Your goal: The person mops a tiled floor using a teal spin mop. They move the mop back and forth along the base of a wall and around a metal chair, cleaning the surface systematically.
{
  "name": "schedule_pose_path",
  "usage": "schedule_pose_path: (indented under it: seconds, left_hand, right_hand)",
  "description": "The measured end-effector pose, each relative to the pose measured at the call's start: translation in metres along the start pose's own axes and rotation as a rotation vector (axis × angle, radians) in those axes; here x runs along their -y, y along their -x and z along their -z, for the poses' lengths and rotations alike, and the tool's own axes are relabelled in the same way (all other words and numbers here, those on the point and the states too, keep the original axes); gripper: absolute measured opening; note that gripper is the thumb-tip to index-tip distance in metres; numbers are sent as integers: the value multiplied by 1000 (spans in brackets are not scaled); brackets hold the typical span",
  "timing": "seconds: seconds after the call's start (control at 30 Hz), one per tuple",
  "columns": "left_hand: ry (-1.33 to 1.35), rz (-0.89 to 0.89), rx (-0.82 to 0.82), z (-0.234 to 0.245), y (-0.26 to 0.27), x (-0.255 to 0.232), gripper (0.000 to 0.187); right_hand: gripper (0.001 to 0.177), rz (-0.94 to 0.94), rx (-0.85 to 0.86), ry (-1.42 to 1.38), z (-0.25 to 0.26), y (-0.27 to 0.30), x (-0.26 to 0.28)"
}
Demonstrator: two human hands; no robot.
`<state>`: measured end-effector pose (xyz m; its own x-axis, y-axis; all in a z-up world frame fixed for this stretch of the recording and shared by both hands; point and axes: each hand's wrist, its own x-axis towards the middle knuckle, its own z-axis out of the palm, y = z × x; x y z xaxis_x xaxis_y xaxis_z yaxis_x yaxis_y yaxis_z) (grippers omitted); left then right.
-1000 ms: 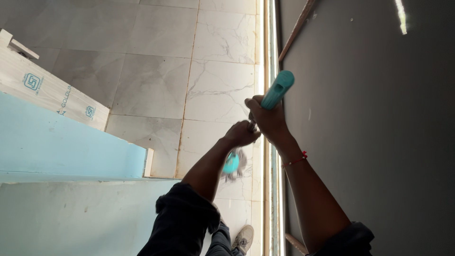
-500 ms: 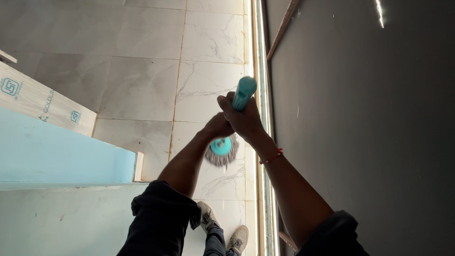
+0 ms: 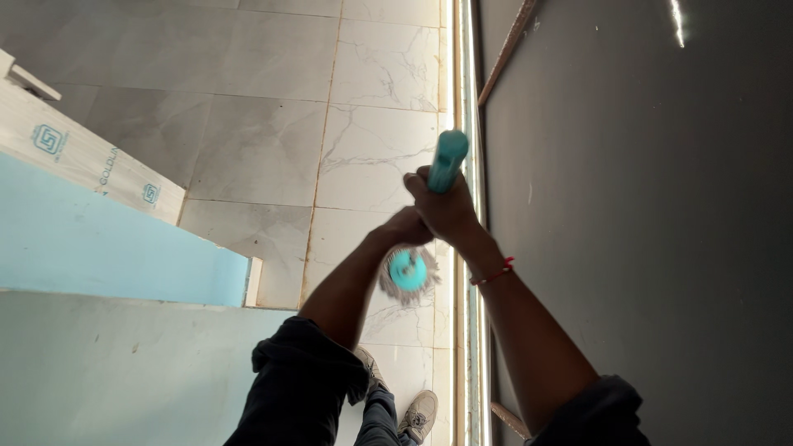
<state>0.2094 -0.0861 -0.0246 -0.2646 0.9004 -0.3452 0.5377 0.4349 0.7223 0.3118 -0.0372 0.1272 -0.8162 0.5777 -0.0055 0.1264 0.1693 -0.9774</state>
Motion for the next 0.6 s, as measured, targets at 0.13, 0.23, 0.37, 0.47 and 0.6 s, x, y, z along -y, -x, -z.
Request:
schedule_pose_path:
  seconds: [0.13,0.23,0.37,0.47,0.6]
  left_hand:
    - [269,98,128,-25,8,-23,48]
    - [241,41,179,-37,10,-48,45]
    - [114,-77,157,-43,-11,-64,45]
    - [137,-153,121,-55,-37,-63,35]
    - [90,-181,60,-83,-62,-54,21]
  right_hand:
    - [39,-157,-3,-93,20,8,9]
    - [36,-139,-60,-86,38,20,10]
    - [33,-78,-182,-116,62,31,0]
    - [36,-25,-219,-102,77,39,-11]
    - [33,38,-245,-13,85,52,-32]
